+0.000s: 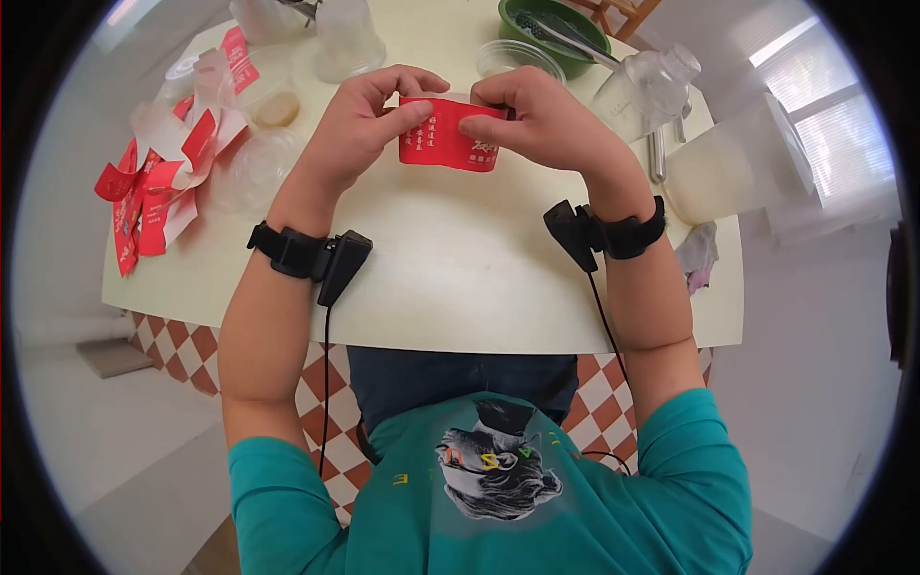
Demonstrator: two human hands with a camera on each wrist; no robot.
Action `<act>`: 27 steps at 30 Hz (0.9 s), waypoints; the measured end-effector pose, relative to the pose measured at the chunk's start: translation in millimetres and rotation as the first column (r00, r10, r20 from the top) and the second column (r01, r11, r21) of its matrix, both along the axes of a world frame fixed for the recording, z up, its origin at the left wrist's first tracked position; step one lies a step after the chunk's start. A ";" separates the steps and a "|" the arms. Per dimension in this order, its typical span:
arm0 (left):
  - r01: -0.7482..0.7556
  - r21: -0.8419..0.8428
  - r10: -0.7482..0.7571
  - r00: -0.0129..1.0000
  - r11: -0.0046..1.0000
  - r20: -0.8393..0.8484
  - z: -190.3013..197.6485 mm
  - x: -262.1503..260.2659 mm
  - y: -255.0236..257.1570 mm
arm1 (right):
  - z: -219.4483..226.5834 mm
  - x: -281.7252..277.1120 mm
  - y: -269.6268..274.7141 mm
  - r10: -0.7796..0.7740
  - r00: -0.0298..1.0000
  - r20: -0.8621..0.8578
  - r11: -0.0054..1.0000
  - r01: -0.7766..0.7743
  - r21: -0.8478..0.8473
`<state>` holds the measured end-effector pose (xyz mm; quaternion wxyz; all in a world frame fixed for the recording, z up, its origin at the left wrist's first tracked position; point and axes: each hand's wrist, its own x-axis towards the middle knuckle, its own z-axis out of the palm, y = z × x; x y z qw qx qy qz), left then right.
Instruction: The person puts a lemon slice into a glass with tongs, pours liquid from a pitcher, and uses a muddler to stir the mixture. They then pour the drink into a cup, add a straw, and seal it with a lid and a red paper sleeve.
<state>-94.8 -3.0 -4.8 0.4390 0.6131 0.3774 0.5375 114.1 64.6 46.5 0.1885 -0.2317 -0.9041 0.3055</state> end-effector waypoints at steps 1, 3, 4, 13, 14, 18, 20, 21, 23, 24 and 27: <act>0.000 -0.006 0.000 1.000 1.000 -0.017 0.3 0.2 -0.8 | -1.4 0.6 0.8 0.036 0.999 0.022 0.998 -0.035 -0.047; 0.004 -0.001 -0.004 0.999 1.000 -0.039 0.1 0.9 -0.8 | -3.9 1.2 1.9 0.047 0.998 0.036 0.999 -0.046 -0.030; 0.008 0.007 -0.008 0.998 1.000 -0.062 0.5 1.0 -0.5 | -4.2 1.3 2.1 0.056 0.997 0.050 0.998 -0.056 -0.010; 0.017 0.023 -0.015 0.994 1.000 -0.108 2.1 -1.2 -0.5 | -5.3 -1.0 2.1 -0.004 0.992 -0.125 0.998 -0.004 -0.067; 0.017 0.023 -0.015 0.994 1.000 -0.108 2.0 -1.1 -0.4 | -4.9 -1.0 1.8 -0.005 0.992 -0.124 0.998 -0.004 -0.067; 0.004 0.024 -0.001 0.993 1.000 -0.115 1.4 0.1 -0.1 | 0.5 0.4 -0.3 -0.010 0.998 -0.060 1.000 0.009 -0.022; 0.003 0.021 0.000 0.994 1.000 -0.109 0.1 -0.7 -0.2 | 2.0 0.5 -4.0 -0.017 1.000 -0.005 1.000 0.017 -0.014; 0.022 0.009 -0.020 0.989 1.000 -0.150 -0.7 -2.6 0.6 | 2.4 -0.2 -7.7 -0.033 0.999 -0.001 0.999 0.033 -0.004; 0.040 -0.005 -0.040 0.981 0.999 -0.188 -1.6 -3.8 0.8 | 0.6 -1.6 -8.7 -0.048 0.999 0.005 0.999 0.048 0.005; 0.046 -0.011 -0.047 0.980 0.999 -0.195 -1.7 -3.6 0.8 | -2.4 -1.9 -7.0 -0.030 0.999 0.024 0.997 0.028 0.068; 0.044 -0.026 -0.048 0.979 0.999 -0.197 -0.6 -1.6 -0.4 | -4.2 -2.7 -6.8 -0.015 0.999 0.030 0.993 0.012 0.121</act>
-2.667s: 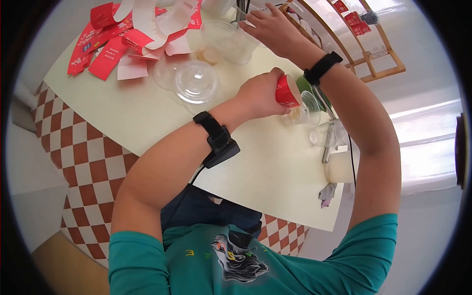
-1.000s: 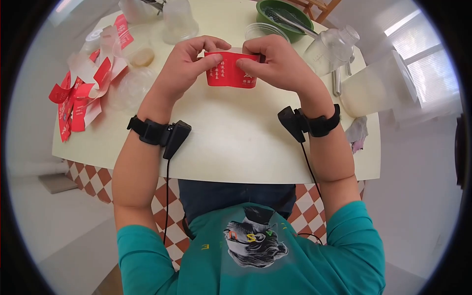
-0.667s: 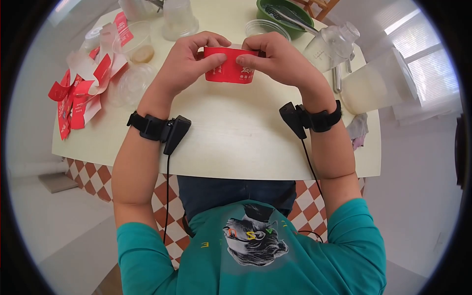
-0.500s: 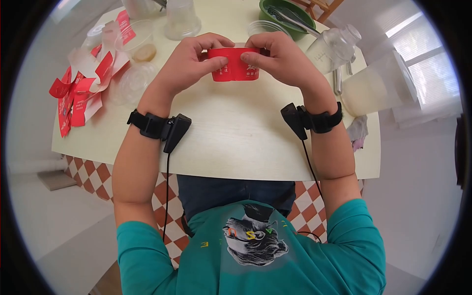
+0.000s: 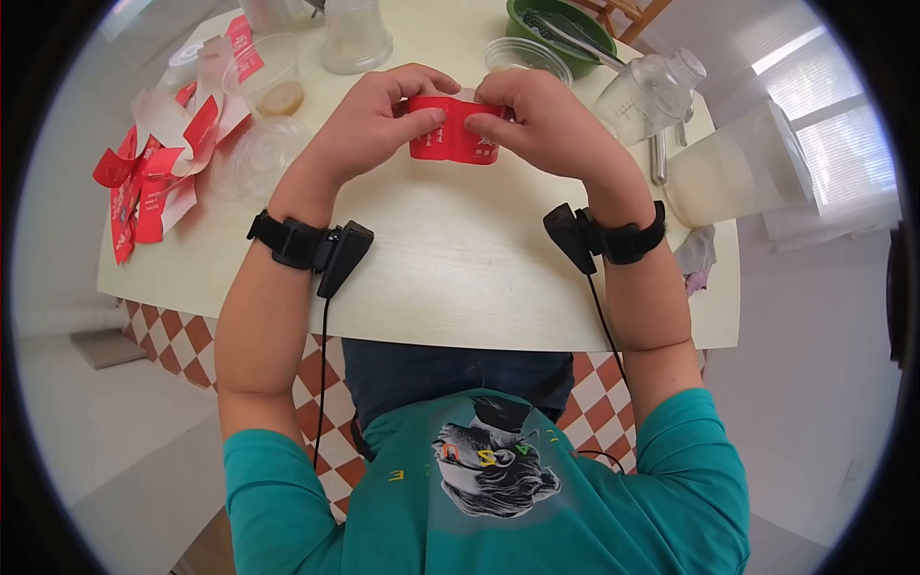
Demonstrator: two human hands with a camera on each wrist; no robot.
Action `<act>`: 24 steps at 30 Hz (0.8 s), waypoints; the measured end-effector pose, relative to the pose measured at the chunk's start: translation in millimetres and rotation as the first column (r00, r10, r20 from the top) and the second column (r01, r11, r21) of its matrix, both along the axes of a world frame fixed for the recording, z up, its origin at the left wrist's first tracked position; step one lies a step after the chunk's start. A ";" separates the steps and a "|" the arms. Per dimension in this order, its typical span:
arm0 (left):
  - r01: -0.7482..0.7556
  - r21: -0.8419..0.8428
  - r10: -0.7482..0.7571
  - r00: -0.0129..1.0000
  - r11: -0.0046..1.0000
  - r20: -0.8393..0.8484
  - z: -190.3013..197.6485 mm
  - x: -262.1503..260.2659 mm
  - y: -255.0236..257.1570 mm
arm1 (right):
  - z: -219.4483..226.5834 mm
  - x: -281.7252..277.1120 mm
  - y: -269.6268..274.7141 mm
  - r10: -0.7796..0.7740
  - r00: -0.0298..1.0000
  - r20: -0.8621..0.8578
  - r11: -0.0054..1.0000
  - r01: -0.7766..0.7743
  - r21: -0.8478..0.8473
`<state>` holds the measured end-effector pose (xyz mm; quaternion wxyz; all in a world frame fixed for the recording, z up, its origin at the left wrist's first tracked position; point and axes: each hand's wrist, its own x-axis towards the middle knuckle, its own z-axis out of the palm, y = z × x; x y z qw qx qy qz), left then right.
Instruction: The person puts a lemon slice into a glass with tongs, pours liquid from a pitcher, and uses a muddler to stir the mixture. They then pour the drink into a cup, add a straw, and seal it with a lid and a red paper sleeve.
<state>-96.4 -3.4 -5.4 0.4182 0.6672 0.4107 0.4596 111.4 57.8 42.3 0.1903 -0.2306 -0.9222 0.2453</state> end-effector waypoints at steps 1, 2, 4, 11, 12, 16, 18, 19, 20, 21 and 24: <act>-0.007 -0.008 0.007 1.000 1.000 0.005 0.6 0.8 -0.3 | 0.0 0.1 -0.4 -0.003 1.000 -0.015 1.000 0.003 -0.008; -0.006 -0.009 0.006 1.000 1.000 0.005 0.9 0.2 0.0 | 1.1 0.2 -0.9 -0.005 1.000 -0.015 1.000 0.005 -0.009; 0.000 0.044 -0.003 0.999 0.999 0.051 2.1 -2.2 0.3 | 4.3 0.1 -1.9 -0.068 0.997 -0.045 0.995 0.064 -0.079; 0.052 0.037 -0.057 0.989 0.998 0.139 5.6 -4.0 -0.9 | 3.5 1.5 4.0 -0.064 0.991 -0.121 0.980 0.040 -0.193; 0.035 0.026 -0.039 0.985 0.999 0.170 4.5 -4.1 -0.3 | 1.8 1.8 5.4 -0.054 0.986 -0.157 0.981 0.023 -0.195; 0.009 0.010 -0.011 0.981 1.000 0.192 1.8 -3.7 1.0 | 2.0 0.9 3.2 -0.073 0.974 -0.215 0.986 0.038 -0.163; 0.009 0.015 -0.012 0.983 1.000 0.185 2.7 -1.8 -0.3 | 0.9 -0.3 1.0 -0.081 0.969 -0.231 0.988 0.048 -0.146; 0.009 0.021 -0.013 0.984 1.000 0.177 3.2 -1.4 -0.8 | 0.6 -1.2 -0.4 -0.089 0.964 -0.249 0.990 0.058 -0.129; 0.008 0.021 -0.012 0.984 1.000 0.178 3.3 -1.8 -0.8 | 1.8 -2.0 -3.7 -0.087 0.965 -0.248 0.990 0.057 -0.128; -0.002 0.006 0.001 0.985 1.000 0.173 3.3 -2.3 -0.7 | 4.3 -2.7 -8.2 -0.104 0.965 -0.241 0.993 0.087 -0.078; -0.035 -0.018 0.038 0.984 0.999 0.177 4.7 -3.6 -0.4 | 8.5 -4.0 -14.8 -0.078 0.971 -0.227 0.996 0.086 0.023</act>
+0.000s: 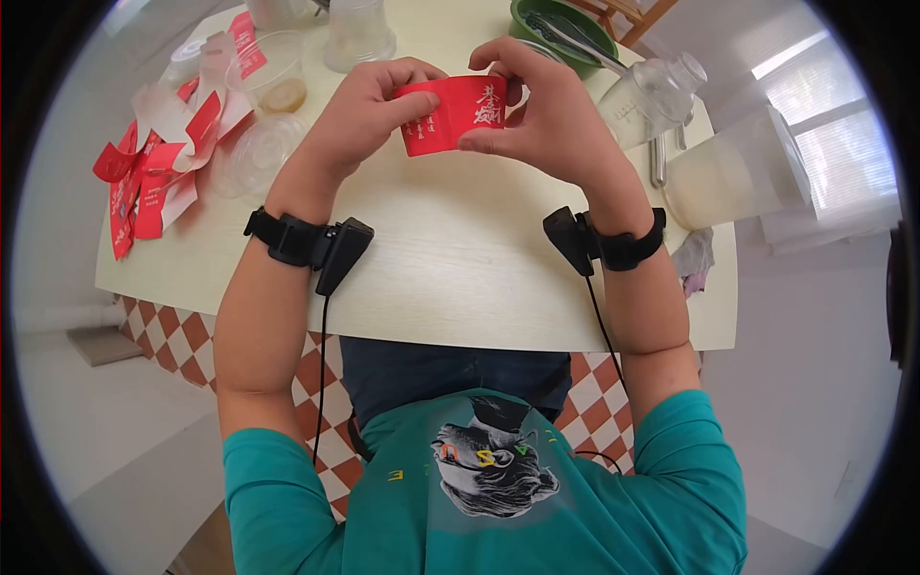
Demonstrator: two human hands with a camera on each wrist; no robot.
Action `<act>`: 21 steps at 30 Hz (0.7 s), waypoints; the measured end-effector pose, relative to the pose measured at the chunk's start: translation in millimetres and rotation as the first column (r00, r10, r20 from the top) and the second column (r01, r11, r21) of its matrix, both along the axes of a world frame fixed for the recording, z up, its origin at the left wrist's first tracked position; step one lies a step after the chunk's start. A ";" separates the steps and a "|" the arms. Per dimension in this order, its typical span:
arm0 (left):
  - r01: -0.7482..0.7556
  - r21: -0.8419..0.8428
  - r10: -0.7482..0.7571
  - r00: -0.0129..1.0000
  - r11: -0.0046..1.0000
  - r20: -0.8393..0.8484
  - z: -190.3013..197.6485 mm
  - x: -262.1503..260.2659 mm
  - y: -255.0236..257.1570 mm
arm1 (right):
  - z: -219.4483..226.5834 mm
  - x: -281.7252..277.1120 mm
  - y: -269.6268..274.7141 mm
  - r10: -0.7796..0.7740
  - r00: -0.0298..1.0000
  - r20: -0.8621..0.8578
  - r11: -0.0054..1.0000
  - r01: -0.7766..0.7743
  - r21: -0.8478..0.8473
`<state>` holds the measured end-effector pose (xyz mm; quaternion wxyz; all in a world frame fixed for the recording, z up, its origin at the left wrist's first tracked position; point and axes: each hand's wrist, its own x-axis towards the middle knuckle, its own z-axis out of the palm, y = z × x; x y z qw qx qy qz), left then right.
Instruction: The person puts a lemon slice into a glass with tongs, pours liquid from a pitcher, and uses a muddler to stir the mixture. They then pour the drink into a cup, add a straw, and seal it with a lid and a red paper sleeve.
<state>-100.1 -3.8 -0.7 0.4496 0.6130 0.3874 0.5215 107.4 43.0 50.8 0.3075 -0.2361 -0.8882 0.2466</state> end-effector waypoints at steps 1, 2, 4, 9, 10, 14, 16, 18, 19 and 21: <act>-0.022 -0.009 0.022 1.000 1.000 0.009 0.2 -0.3 0.1 | 0.4 -0.3 -0.9 0.030 0.999 0.013 0.998 -0.031 0.049; -0.023 -0.009 0.024 1.000 1.000 0.010 -0.8 -0.9 0.8 | -0.6 -0.9 -1.5 0.032 0.999 0.014 0.998 -0.033 0.049; -0.039 0.003 0.039 0.999 0.999 0.028 -3.1 -1.9 2.1 | -3.3 -1.5 -2.3 0.000 0.995 0.104 0.989 -0.015 0.148; -0.038 0.018 0.039 0.998 0.999 -0.047 -0.8 1.2 -1.4 | -2.9 1.1 0.7 0.006 0.992 0.125 0.983 -0.029 0.180; -0.051 0.038 0.053 0.997 0.998 -0.055 -0.1 2.6 -2.0 | -3.5 2.2 2.5 0.013 0.991 0.130 0.978 -0.040 0.206; -0.051 0.040 0.056 0.991 0.998 -0.123 5.1 -1.5 -4.0 | -8.8 3.4 6.9 -0.048 0.982 0.184 0.952 -0.011 0.307; -0.060 -0.019 0.059 0.996 0.998 -0.066 5.3 -3.3 -3.3 | -9.8 -0.5 2.1 -0.005 0.994 0.114 0.939 -0.034 0.342; -0.079 -0.010 0.078 0.996 0.997 -0.053 5.3 -1.3 -2.7 | -12.8 -1.6 4.3 -0.012 0.994 0.110 0.941 -0.026 0.338; -0.099 -0.001 0.099 0.994 0.995 -0.040 4.8 -0.5 -2.7 | -13.9 -2.0 5.2 -0.018 0.994 0.107 0.943 -0.019 0.333; -0.100 0.015 0.101 0.993 0.995 -0.061 1.7 -2.1 -0.4 | -13.8 -1.3 5.8 -0.004 0.994 0.107 0.941 -0.032 0.337</act>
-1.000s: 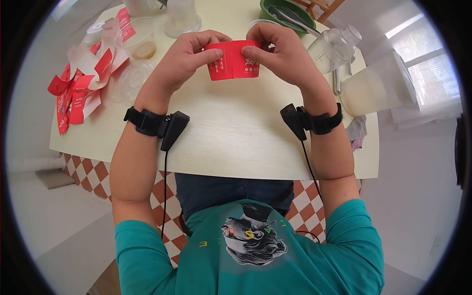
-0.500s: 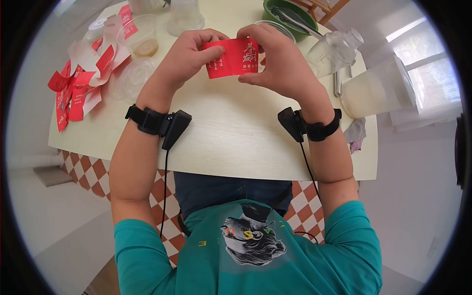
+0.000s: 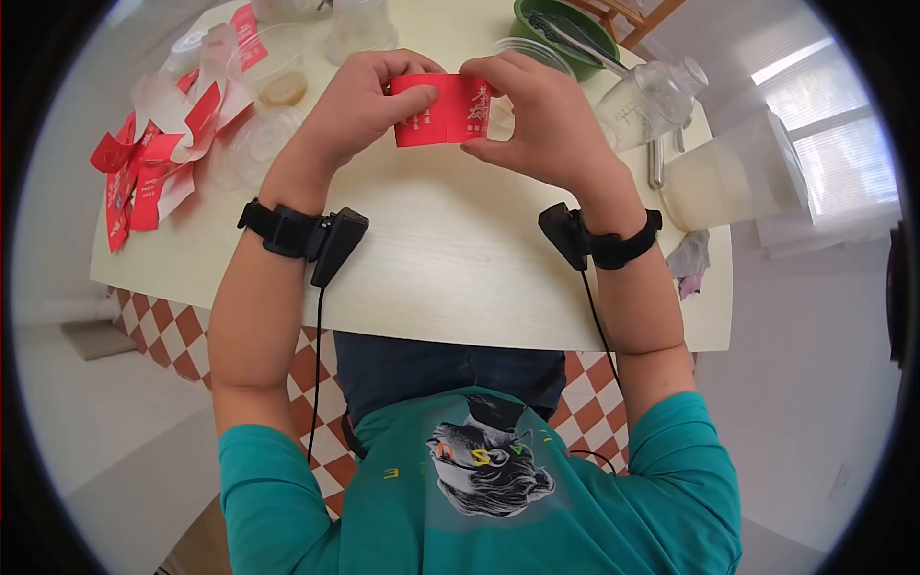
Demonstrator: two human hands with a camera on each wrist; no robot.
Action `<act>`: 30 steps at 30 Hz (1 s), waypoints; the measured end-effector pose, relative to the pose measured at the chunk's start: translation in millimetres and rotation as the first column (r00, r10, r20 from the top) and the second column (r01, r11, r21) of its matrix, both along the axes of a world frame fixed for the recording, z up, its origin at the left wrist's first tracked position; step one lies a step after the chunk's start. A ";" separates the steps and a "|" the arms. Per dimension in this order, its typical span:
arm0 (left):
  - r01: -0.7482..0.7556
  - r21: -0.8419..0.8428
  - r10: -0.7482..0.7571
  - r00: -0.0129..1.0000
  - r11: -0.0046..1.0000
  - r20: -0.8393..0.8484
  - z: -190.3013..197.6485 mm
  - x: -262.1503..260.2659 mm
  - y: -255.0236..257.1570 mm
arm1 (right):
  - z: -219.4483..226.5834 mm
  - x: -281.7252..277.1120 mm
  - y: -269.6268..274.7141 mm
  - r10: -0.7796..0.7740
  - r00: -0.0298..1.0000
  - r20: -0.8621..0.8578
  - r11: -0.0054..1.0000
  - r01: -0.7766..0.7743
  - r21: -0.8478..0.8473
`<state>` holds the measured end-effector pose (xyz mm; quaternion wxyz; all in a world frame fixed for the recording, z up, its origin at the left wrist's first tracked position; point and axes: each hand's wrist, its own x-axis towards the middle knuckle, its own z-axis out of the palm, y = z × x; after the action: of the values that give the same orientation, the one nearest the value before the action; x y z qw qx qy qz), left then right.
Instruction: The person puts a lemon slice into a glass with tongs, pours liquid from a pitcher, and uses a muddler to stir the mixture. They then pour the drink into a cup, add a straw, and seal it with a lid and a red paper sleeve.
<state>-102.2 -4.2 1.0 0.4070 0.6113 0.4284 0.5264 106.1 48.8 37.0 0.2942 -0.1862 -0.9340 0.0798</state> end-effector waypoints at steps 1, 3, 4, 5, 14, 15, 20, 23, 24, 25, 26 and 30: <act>0.001 0.014 -0.001 1.000 1.000 -0.026 -0.7 -0.9 0.7 | 0.3 0.4 0.4 0.012 1.000 -0.003 1.000 -0.012 0.005; 0.000 0.031 0.002 0.999 1.000 -0.040 -1.3 -0.6 0.3 | 4.0 1.5 -1.4 0.006 1.000 0.010 1.000 -0.006 -0.009; 0.000 0.050 0.003 0.999 0.999 -0.054 -0.9 0.1 0.4 | 5.7 2.3 -1.8 -0.002 1.000 0.023 1.000 0.002 -0.022; 0.001 0.049 0.002 0.999 0.999 -0.053 0.3 0.6 -0.4 | 6.3 3.2 -1.0 -0.003 1.000 0.024 1.000 0.003 -0.022; 0.076 -0.015 -0.078 0.983 0.997 -0.167 2.3 -4.7 -1.7 | 8.7 5.1 1.3 0.051 0.998 0.025 0.997 -0.050 -0.053; 0.078 -0.009 -0.078 0.981 0.997 -0.175 3.3 -5.3 -2.2 | 8.2 5.1 1.9 0.067 0.998 0.013 0.996 -0.067 -0.060; 0.040 -0.002 -0.040 0.992 0.999 -0.123 5.8 -1.3 -4.1 | 5.7 4.6 1.6 0.108 0.993 0.042 0.993 -0.105 -0.051; 0.022 -0.026 -0.025 0.992 0.999 -0.122 5.2 -3.0 -3.7 | 5.8 4.5 2.2 0.118 0.992 0.054 0.993 -0.116 -0.029; 0.018 -0.030 -0.022 0.991 0.999 -0.129 5.8 -3.8 -3.8 | 5.3 4.8 2.8 0.123 0.991 0.051 0.992 -0.122 -0.017; 0.014 -0.033 -0.019 0.991 0.999 -0.135 6.8 -5.0 -3.9 | 5.5 4.8 3.3 0.129 0.991 0.047 0.992 -0.129 -0.005; 0.015 -0.032 -0.019 0.990 0.999 -0.136 7.9 -7.1 -4.0 | 6.5 4.9 3.4 0.128 0.991 0.046 0.992 -0.128 -0.004; -0.001 -0.046 -0.006 0.990 0.999 -0.138 10.8 -14.7 -4.0 | 9.1 6.0 1.7 0.138 0.990 -0.039 0.986 -0.141 -0.086</act>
<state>-116.9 -8.3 11.8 0.3910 0.6373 0.4667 0.4724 112.1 50.5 46.1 0.2945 -0.1319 -0.9354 0.1447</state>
